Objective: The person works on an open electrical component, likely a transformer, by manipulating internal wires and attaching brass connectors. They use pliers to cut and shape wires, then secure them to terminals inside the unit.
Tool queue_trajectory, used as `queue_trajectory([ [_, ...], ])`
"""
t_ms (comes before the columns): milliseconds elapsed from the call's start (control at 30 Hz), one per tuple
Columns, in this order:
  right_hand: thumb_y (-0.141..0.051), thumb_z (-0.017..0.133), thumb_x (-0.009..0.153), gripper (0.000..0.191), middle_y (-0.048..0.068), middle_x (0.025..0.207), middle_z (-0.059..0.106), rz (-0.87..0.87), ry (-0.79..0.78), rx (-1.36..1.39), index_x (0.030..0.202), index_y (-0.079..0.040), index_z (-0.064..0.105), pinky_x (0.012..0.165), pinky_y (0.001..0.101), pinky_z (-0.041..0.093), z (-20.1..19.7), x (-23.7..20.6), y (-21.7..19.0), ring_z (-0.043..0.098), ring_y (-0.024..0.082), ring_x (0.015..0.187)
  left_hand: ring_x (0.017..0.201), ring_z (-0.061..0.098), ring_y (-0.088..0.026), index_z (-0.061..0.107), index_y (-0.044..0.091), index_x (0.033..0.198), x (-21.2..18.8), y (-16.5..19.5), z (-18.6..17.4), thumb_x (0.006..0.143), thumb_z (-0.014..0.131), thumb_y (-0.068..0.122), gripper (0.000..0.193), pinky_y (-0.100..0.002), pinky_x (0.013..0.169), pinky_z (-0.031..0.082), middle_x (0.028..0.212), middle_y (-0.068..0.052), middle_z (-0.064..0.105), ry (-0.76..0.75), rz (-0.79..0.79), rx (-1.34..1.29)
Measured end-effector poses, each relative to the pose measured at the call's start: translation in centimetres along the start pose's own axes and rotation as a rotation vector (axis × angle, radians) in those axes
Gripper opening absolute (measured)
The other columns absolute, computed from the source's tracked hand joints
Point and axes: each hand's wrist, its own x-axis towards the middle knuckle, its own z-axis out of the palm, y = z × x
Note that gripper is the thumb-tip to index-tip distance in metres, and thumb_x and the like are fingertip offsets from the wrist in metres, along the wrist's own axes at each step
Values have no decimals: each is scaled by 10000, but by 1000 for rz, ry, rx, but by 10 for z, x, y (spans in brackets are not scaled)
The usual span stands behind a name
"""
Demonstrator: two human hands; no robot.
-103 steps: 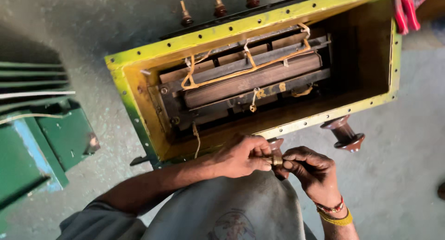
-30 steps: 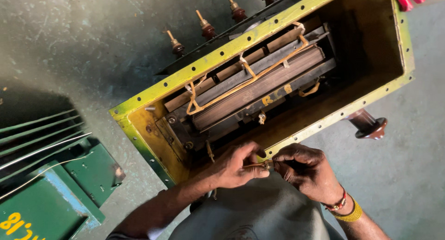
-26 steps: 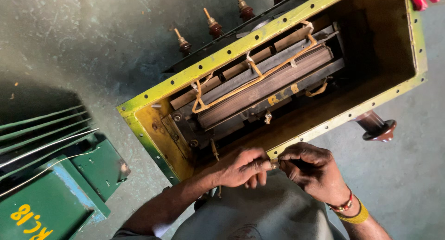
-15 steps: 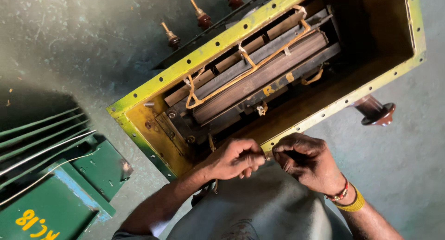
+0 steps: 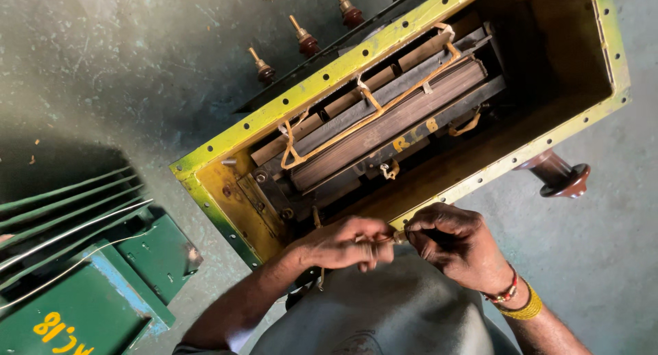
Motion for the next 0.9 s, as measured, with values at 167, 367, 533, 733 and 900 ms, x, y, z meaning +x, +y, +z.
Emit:
queue_trajectory([
  [167, -29, 740, 834, 152, 32, 852, 741, -35, -14, -23, 983, -46, 770, 615, 264, 580, 2, 10, -3, 714, 110, 725, 688, 680, -159, 588, -18, 1082, -4, -8, -3, 972, 693, 347, 396, -323, 579, 597, 829, -80, 643, 330, 191, 196],
  [367, -30, 762, 834, 161, 35, 878, 745, -67, -59, -50, 994, -43, 764, 622, 264, 578, 3, 16, -3, 710, 105, 742, 626, 627, -153, 639, 39, 964, -1, -15, -12, 972, 724, 331, 304, -301, 541, 527, 773, -47, 664, 155, 294, 285],
  [533, -38, 746, 818, 187, 28, 867, 752, -31, 2, -63, 1003, -48, 768, 541, 254, 531, 4, 19, -2, 682, 95, 674, 749, 687, -185, 578, -31, 1106, -2, -12, -5, 983, 705, 356, 426, -324, 632, 595, 847, -91, 652, 454, 348, 352],
  [733, -55, 766, 838, 139, 23, 835, 742, -6, -63, -86, 975, -59, 785, 554, 243, 540, -2, 18, -6, 679, 83, 675, 736, 717, -132, 619, 5, 1055, -3, -2, -13, 1007, 651, 390, 389, -296, 619, 609, 872, -67, 712, 127, 68, 62],
  [900, -53, 753, 825, 163, 27, 844, 756, 12, -25, -113, 986, -54, 781, 551, 250, 544, 0, 20, -7, 687, 94, 660, 713, 664, -153, 589, -16, 1113, 1, -6, -9, 986, 682, 357, 405, -294, 604, 577, 876, -116, 686, 327, 260, 241],
])
